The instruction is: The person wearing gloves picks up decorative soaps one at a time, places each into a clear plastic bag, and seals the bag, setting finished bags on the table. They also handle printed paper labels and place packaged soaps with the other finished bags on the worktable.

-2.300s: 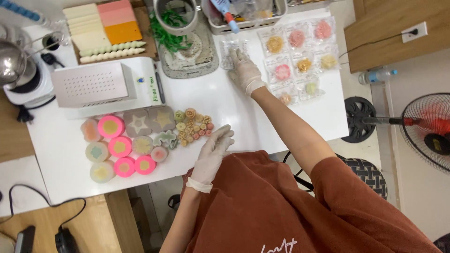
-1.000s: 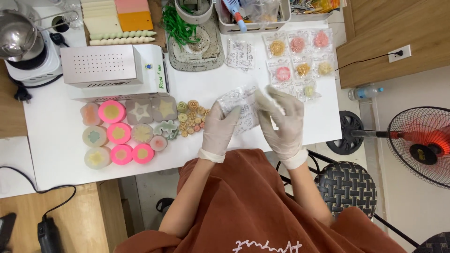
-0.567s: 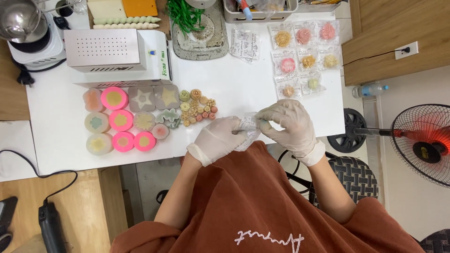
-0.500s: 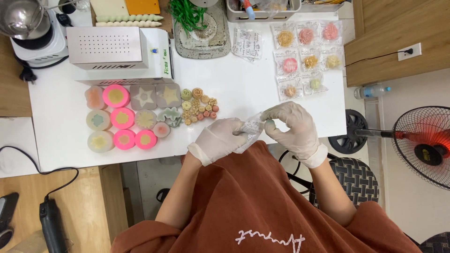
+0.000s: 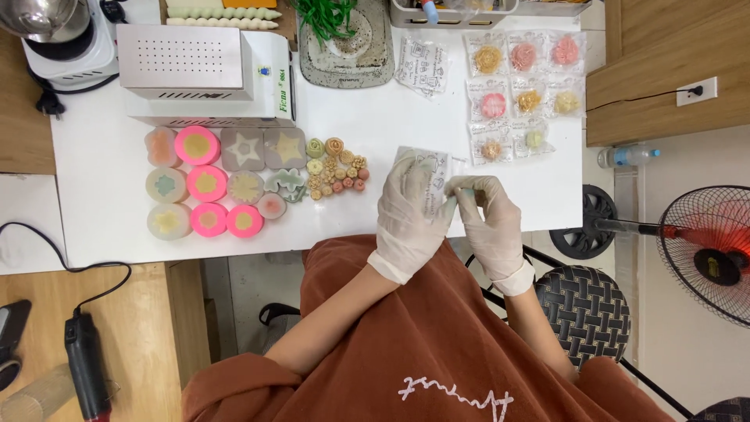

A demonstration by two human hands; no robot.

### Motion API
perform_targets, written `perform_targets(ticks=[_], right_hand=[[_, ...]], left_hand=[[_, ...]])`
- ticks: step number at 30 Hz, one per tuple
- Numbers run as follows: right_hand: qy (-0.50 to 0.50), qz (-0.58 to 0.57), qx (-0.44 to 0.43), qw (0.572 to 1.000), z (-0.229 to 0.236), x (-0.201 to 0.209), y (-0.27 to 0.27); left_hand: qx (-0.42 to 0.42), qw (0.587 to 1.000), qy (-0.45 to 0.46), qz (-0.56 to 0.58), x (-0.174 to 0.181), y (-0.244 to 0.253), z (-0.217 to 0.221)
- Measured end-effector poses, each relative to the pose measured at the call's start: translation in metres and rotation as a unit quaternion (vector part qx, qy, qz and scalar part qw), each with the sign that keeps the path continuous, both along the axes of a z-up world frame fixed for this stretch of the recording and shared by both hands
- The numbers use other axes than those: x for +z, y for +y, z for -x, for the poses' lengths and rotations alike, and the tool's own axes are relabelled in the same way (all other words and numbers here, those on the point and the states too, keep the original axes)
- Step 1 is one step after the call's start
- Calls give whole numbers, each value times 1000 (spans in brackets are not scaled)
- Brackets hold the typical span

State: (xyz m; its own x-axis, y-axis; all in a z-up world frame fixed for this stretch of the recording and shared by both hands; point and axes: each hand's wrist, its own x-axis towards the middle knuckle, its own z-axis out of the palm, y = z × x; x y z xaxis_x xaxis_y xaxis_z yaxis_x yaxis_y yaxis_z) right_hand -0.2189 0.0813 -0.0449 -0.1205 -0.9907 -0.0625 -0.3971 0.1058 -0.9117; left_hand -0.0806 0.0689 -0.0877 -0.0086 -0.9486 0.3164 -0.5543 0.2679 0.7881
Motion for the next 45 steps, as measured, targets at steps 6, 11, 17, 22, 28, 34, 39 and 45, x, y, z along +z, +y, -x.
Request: perform_targets(ticks=[6,11,17,22,28,34,39,45], right_hand=[[109,54,38,992,-9,10,-1],[152,82,69,983,-3,12,-6],[133,68,100,984,-15,16,-12],[218,98,91,967,-25,13,-19],[159,57,73,983,-27,1,-32],[197,105,79,972,-28,-4,-39],[219,139,23,966,-28,-6,-45],[244,159,52,955,-36,-8,-50]], left_hand=[[-11,986,168,-20,-14,-7,8],[-15,963,218,-154,-17,-7,8],[-77,960,249,-102,-28,-9,13],[-47,968,239,-61,-55,-21,13],[-102,659,571,-478,-32,-55,-5],[-88,953,248,-151,-38,-48,-2],[-39,969,219,-102,-50,-57,7],[-66,901,405,-143,-70,-73,15]])
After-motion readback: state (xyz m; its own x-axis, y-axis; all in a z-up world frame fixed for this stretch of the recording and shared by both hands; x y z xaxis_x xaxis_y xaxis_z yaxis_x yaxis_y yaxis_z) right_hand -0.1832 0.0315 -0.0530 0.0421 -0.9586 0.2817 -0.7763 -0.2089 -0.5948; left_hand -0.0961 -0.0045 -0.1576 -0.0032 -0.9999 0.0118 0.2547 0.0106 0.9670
